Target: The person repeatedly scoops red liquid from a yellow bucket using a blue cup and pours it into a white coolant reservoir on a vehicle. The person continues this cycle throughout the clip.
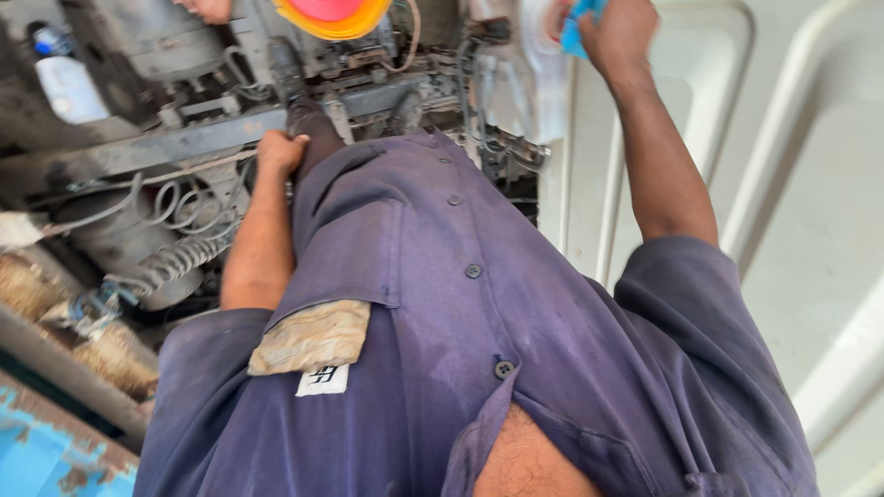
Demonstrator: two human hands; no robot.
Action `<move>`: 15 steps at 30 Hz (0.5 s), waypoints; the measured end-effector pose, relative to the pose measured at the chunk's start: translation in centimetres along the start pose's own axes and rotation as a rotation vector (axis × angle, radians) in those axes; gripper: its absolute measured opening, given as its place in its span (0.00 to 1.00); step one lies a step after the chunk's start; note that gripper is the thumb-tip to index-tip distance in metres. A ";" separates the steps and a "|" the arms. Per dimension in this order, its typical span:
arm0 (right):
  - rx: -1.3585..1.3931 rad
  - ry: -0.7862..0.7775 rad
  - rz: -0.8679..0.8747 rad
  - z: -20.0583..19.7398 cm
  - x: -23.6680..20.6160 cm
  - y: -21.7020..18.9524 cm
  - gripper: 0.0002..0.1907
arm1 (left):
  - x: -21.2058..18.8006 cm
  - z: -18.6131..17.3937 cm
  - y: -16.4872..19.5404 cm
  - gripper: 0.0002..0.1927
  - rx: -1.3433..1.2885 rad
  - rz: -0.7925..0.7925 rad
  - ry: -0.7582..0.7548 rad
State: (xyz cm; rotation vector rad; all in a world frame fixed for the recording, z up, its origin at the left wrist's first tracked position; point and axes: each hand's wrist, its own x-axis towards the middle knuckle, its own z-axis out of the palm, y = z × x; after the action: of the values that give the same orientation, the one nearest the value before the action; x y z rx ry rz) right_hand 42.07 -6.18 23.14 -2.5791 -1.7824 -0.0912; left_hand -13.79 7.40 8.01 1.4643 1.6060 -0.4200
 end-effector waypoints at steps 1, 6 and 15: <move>-0.033 -0.030 0.098 -0.3 -0.4 -0.1 0.15 | 0.2 0.3 -0.1 0.28 0.042 0.027 0.027; 0.129 0.037 0.226 -1.8 -2.6 -4.9 0.17 | 0.9 0.0 0.2 0.37 0.188 -0.077 -0.102; 0.647 -0.177 0.230 11.6 6.9 -25.4 0.19 | 4.3 1.1 1.6 0.38 0.548 -0.163 -0.326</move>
State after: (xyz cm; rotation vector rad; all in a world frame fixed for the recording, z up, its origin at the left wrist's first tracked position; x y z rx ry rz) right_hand 21.24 9.73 11.22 -2.3180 -1.2462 0.6213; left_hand -11.49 9.56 4.52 1.5535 1.4062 -1.2036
